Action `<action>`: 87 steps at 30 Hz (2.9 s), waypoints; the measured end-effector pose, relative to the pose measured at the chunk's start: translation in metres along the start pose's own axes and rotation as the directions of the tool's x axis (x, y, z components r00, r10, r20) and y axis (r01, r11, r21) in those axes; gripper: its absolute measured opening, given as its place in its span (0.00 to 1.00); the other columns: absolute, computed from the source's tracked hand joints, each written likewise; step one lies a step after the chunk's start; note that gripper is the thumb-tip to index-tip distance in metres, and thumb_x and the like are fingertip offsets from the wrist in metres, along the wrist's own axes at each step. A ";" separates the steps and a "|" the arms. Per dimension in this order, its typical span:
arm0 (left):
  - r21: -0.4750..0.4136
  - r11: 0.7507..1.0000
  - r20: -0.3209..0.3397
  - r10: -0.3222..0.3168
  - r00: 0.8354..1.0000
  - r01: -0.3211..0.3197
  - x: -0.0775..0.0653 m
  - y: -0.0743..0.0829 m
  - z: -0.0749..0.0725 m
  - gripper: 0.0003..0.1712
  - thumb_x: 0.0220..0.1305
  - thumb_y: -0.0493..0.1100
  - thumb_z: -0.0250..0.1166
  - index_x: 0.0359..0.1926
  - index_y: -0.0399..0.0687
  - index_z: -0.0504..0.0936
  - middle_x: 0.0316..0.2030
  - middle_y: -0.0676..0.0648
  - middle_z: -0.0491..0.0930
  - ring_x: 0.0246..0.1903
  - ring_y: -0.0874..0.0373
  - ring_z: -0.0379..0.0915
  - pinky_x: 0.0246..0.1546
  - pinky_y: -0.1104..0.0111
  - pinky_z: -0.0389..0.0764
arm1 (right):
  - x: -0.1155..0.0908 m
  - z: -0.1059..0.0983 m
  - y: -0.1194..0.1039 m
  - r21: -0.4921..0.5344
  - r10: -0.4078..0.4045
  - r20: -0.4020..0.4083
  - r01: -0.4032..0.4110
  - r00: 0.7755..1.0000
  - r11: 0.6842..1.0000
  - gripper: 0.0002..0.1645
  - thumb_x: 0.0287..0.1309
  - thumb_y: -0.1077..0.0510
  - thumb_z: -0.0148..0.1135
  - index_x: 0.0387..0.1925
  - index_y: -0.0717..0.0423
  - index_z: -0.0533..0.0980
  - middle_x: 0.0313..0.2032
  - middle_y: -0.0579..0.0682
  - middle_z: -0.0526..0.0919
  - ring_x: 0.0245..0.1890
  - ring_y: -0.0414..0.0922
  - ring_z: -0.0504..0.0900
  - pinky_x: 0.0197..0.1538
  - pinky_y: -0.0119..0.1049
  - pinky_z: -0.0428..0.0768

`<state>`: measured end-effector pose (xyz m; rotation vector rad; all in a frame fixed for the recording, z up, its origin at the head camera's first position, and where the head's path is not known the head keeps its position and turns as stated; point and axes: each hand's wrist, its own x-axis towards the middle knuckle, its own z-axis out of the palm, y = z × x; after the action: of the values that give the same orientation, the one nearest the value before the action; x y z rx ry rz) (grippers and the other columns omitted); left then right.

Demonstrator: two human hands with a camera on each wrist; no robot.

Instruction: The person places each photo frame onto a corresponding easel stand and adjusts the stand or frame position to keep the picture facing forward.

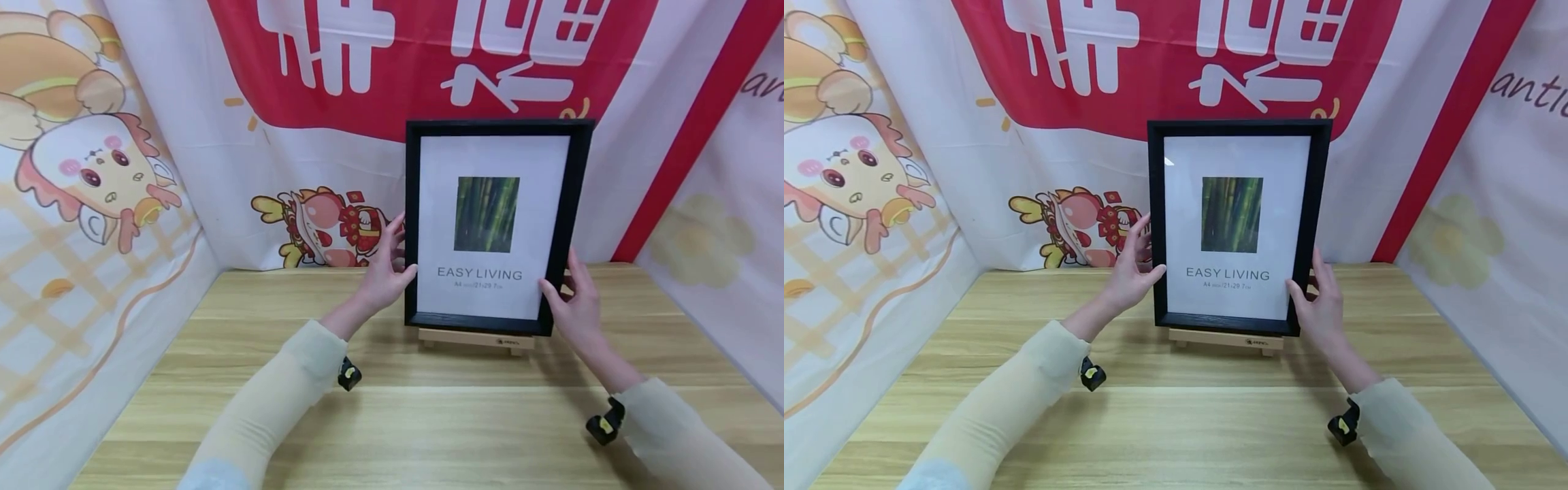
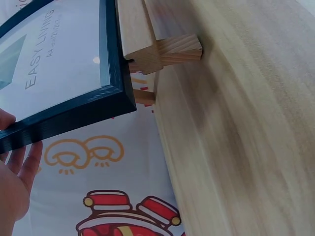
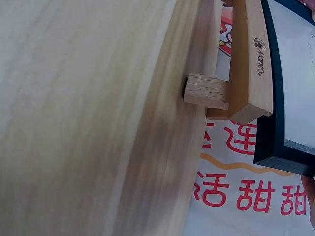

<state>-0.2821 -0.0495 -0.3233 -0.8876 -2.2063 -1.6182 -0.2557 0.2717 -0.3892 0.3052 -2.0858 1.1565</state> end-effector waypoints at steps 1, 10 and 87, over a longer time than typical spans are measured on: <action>0.003 1.000 0.000 -0.006 1.000 0.006 0.000 -0.001 0.000 0.47 0.62 0.24 0.59 0.75 0.51 0.46 0.67 0.36 0.62 0.53 0.42 0.71 0.50 0.54 0.78 | 0.000 0.000 0.000 -0.005 0.004 0.006 -0.004 1.000 1.000 0.49 0.57 0.72 0.63 0.75 0.48 0.54 0.56 0.62 0.72 0.37 0.29 0.73 0.38 0.13 0.73; 0.042 0.997 0.012 -0.071 0.997 0.070 0.003 -0.005 0.000 0.48 0.64 0.26 0.58 0.76 0.55 0.43 0.70 0.37 0.57 0.56 0.41 0.69 0.53 0.52 0.76 | 0.002 0.002 0.005 -0.018 0.031 0.038 -0.031 0.999 0.999 0.48 0.59 0.71 0.62 0.76 0.47 0.53 0.58 0.63 0.71 0.38 0.28 0.72 0.39 0.13 0.73; -0.006 0.881 -0.038 -0.473 0.880 0.473 -0.104 -0.061 0.024 0.67 0.61 0.29 0.65 0.69 0.91 0.28 0.70 0.35 0.57 0.45 0.43 0.76 0.25 0.59 0.83 | -0.067 0.042 -0.024 0.052 0.374 0.392 -0.426 0.841 0.903 0.62 0.59 0.76 0.58 0.76 0.50 0.27 0.65 0.75 0.53 0.53 0.71 0.73 0.50 0.31 0.78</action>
<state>-0.2353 -0.0715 -0.4344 -0.3127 -2.5336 -1.8063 -0.2152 0.2154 -0.4345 0.1604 -2.4885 1.5995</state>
